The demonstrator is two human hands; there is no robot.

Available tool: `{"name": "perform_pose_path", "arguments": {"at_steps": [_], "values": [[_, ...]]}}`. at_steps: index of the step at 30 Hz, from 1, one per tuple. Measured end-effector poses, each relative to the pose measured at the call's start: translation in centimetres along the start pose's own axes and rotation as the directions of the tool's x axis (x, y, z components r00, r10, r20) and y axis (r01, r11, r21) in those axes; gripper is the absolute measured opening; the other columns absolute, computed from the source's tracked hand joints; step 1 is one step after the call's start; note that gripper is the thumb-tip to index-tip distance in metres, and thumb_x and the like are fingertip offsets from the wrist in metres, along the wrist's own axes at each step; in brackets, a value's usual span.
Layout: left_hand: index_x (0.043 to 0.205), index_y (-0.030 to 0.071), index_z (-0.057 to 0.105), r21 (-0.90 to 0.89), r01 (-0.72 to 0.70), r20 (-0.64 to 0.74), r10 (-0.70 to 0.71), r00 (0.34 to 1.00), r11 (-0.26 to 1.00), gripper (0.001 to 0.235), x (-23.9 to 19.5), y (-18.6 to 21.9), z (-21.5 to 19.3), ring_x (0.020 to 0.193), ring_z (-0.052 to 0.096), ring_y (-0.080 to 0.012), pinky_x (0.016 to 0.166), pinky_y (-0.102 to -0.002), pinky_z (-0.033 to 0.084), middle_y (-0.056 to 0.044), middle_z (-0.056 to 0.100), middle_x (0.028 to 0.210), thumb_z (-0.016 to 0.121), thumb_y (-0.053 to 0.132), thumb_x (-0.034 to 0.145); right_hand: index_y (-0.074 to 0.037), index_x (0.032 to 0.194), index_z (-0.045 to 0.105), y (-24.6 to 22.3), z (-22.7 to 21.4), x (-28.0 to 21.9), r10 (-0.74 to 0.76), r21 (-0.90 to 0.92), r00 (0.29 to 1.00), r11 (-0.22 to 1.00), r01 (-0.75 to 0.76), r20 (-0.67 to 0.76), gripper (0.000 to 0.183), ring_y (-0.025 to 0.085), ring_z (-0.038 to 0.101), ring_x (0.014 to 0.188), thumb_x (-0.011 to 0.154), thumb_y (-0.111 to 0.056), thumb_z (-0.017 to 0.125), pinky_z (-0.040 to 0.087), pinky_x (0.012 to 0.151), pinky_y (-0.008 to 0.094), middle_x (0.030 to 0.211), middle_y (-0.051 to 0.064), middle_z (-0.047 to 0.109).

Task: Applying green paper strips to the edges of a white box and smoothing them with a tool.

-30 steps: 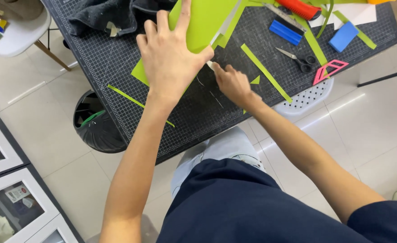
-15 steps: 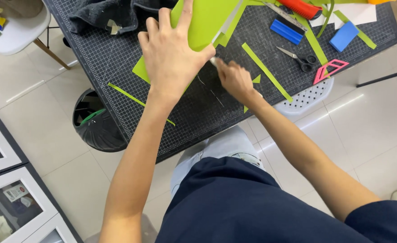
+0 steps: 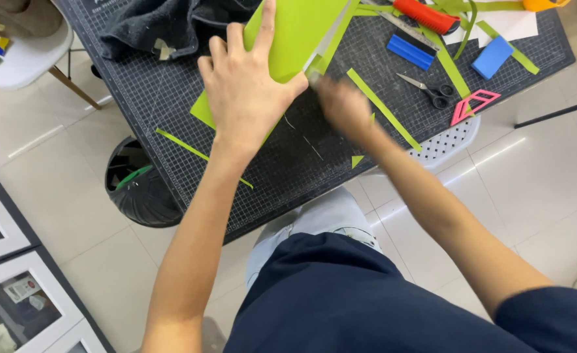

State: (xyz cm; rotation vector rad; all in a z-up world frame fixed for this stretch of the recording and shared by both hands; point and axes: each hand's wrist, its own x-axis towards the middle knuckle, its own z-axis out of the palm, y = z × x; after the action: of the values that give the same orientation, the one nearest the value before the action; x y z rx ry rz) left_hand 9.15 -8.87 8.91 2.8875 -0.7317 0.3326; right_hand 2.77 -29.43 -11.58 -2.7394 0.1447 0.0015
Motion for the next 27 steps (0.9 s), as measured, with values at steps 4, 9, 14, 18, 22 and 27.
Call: {"name": "perform_pose_path", "arguments": {"at_steps": [4,9,14,18,22,27], "values": [[0.151,0.029,0.039,-0.006,0.009,-0.010,-0.010,1.000,1.000,0.093,-0.1,0.0,0.0,0.096,0.053,-0.0302,0.078,-0.044,0.044,-0.008,0.056,0.113,0.072,0.073,0.077,-0.011,0.131,0.054,-2.0,0.9,-0.4,-0.093,-0.284,0.992,0.957,0.065,-0.087,0.036,0.030,0.061,0.052,0.097,-0.018,0.046,0.046,0.037,0.045,0.075,0.013,0.063],[0.157,0.032,0.027,0.005,0.009,0.020,-0.009,1.000,1.000,0.100,-0.2,0.0,0.2,0.099,0.053,-0.0297,0.082,-0.045,0.045,-0.007,0.055,0.117,0.073,0.075,0.078,-0.016,0.136,0.051,-3.5,2.0,-2.4,-0.108,-0.224,0.993,0.968,0.115,0.040,0.037,0.034,0.062,0.054,0.102,-0.026,0.042,0.049,0.038,0.049,0.081,0.012,0.059],[0.156,0.031,0.030,0.000,-0.002,0.019,0.002,1.000,1.000,0.095,-0.3,-0.1,0.1,0.099,0.053,-0.0301,0.083,-0.045,0.045,-0.007,0.055,0.117,0.071,0.070,0.079,-0.006,0.123,0.059,-0.2,2.6,0.8,0.035,0.026,0.988,0.999,-0.032,-0.149,0.024,0.030,0.057,0.050,0.106,-0.015,0.046,0.045,0.038,0.042,0.069,0.016,0.058],[0.158,0.033,0.026,0.009,0.006,0.019,-0.006,1.000,1.000,0.100,-0.1,-0.1,0.3,0.100,0.053,-0.0298,0.083,-0.045,0.045,-0.007,0.055,0.119,0.072,0.073,0.079,-0.021,0.129,0.054,-4.6,2.7,-3.1,-0.054,-0.228,0.997,0.973,0.041,-0.051,0.034,0.031,0.058,0.053,0.101,-0.031,0.039,0.045,0.039,0.047,0.079,0.011,0.058],[0.157,0.030,0.029,0.002,-0.017,0.027,0.017,1.000,1.000,0.096,-0.4,-0.2,0.0,0.101,0.052,-0.0305,0.083,-0.044,0.044,-0.008,0.054,0.118,0.072,0.071,0.081,-0.008,0.113,0.057,-0.7,-0.5,0.9,0.035,0.046,0.997,0.998,-0.032,-0.074,0.017,0.034,0.045,0.046,0.105,-0.017,0.045,0.035,0.039,0.047,0.067,0.013,0.047],[0.157,0.032,0.026,0.030,0.001,0.021,-0.001,1.000,1.000,0.099,-0.1,0.0,0.3,0.099,0.052,-0.0296,0.083,-0.045,0.045,-0.007,0.054,0.120,0.070,0.074,0.080,-0.018,0.121,0.061,-4.3,1.2,-2.8,-0.045,-0.112,0.994,0.993,0.034,-0.097,0.027,0.030,0.060,0.049,0.106,-0.029,0.041,0.049,0.040,0.045,0.074,0.010,0.059]]}}
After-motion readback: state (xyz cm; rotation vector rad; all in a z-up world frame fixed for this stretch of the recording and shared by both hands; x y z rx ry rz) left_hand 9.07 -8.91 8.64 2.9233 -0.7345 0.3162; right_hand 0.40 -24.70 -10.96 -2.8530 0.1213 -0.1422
